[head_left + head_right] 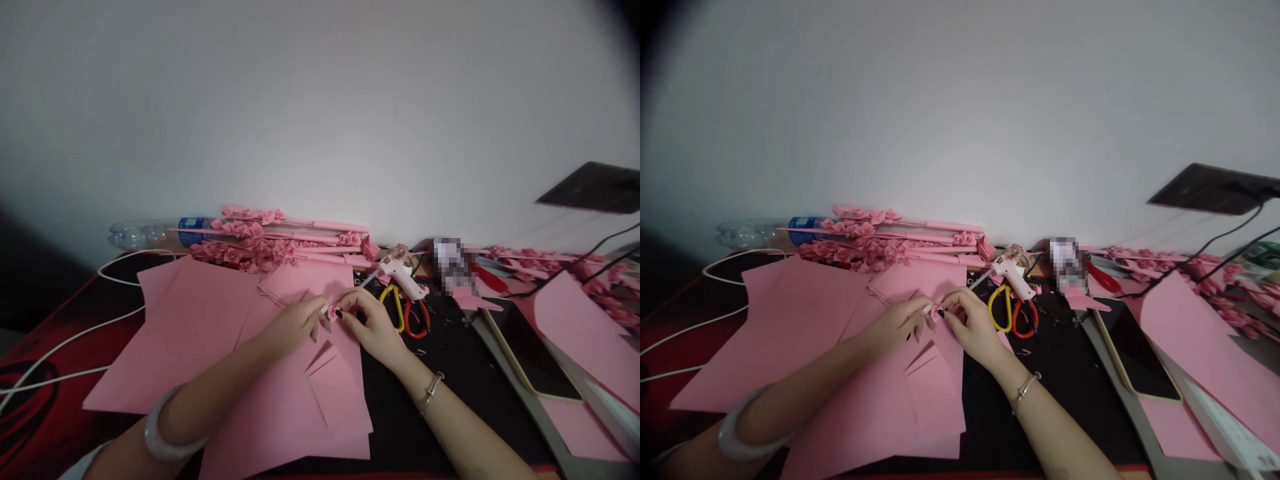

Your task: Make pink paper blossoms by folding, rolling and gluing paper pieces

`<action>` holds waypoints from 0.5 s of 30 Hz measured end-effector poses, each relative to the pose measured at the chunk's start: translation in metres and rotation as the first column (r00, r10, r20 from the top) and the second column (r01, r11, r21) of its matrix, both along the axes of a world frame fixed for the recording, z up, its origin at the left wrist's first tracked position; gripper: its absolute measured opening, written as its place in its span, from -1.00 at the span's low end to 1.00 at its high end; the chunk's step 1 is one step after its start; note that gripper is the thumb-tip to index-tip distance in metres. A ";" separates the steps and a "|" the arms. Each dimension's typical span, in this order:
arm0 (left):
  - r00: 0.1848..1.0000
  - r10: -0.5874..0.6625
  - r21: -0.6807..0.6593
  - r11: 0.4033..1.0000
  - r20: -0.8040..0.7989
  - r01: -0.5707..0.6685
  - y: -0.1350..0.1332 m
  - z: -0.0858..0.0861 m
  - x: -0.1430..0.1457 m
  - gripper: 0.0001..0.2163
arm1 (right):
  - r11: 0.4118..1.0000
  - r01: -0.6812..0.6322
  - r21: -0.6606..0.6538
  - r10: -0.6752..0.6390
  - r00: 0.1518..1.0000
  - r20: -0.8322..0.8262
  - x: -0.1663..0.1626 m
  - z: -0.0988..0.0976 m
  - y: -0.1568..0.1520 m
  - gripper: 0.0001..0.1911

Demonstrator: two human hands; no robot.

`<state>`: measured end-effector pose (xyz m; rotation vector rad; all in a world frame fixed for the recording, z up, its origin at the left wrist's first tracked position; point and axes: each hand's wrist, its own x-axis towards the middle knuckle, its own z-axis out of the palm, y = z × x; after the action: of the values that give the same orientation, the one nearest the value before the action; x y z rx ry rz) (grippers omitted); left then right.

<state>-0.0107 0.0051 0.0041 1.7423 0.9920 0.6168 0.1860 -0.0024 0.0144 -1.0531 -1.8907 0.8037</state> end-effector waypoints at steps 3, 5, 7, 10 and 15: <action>1.000 -0.004 0.000 1.000 -0.004 0.004 0.000 0.000 0.000 -0.83 | 1.000 -0.001 -0.001 0.001 1.000 -0.001 0.000 0.000 0.000 -0.83; 1.000 -0.008 0.008 1.000 -0.005 0.008 0.000 0.000 0.000 -0.84 | 1.000 -0.002 0.001 0.002 1.000 -0.002 0.000 0.000 0.000 -0.83; 1.000 -0.005 0.013 1.000 -0.004 0.005 0.000 -0.001 0.000 -0.84 | 1.000 0.000 0.003 0.000 1.000 0.000 0.000 0.001 0.000 -0.83; 1.000 -0.004 0.008 1.000 -0.004 0.004 0.000 -0.001 0.000 -0.84 | 1.000 0.005 0.013 -0.005 1.000 0.007 0.000 0.001 0.000 -0.83; 1.000 -0.003 0.001 1.000 0.002 0.003 0.000 -0.002 0.000 -0.84 | 1.000 -0.001 0.007 0.001 1.000 0.007 0.000 0.002 0.000 -0.83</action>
<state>-0.0106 0.0053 0.0020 1.7439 0.9881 0.6174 0.1857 -0.0023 0.0161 -1.0521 -1.8988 0.7946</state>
